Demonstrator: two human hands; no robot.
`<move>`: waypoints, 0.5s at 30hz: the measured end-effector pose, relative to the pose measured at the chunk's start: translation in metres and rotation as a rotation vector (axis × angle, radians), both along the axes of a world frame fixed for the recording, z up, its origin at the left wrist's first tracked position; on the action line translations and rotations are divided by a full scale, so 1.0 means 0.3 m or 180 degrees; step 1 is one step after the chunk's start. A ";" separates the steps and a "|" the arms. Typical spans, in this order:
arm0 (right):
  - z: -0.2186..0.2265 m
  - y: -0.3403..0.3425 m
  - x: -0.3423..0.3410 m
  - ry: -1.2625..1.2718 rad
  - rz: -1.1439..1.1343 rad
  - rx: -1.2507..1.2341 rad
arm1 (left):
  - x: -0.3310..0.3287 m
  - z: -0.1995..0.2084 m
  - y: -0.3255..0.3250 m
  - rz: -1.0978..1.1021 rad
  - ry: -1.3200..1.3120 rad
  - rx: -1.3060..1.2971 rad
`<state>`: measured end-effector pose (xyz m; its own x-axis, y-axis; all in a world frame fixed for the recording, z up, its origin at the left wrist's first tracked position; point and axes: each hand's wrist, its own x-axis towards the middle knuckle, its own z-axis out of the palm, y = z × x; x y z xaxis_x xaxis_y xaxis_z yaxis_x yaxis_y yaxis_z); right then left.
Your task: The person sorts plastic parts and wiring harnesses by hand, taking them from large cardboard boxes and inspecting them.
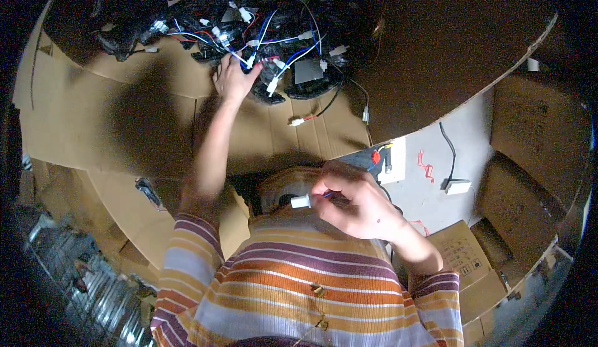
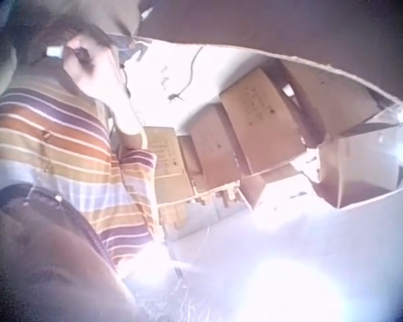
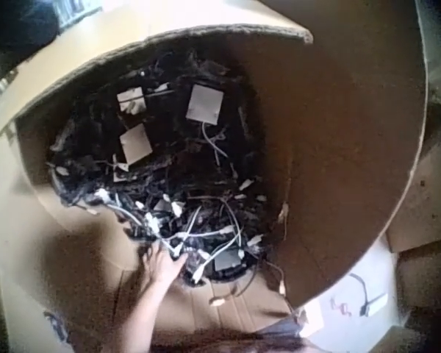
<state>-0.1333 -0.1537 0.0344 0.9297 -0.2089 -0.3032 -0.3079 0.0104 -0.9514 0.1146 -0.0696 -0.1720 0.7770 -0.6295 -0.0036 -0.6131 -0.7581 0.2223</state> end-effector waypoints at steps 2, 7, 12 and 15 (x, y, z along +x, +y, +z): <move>-0.006 -0.004 -0.001 0.0018 -0.0060 0.0032 | -0.008 -0.018 -0.024 -0.0255 -0.0436 -0.0708; -0.014 -0.013 0.019 -0.0076 -0.0055 -0.0014 | -0.015 0.005 0.005 0.0019 -0.0068 -0.0918; -0.014 -0.006 0.034 -0.0027 0.0029 0.0012 | -0.089 0.175 0.014 0.0304 0.2060 -0.2599; -0.011 -0.004 0.044 0.0070 0.0078 0.0049 | -0.119 0.335 0.062 0.0149 0.2573 -0.2396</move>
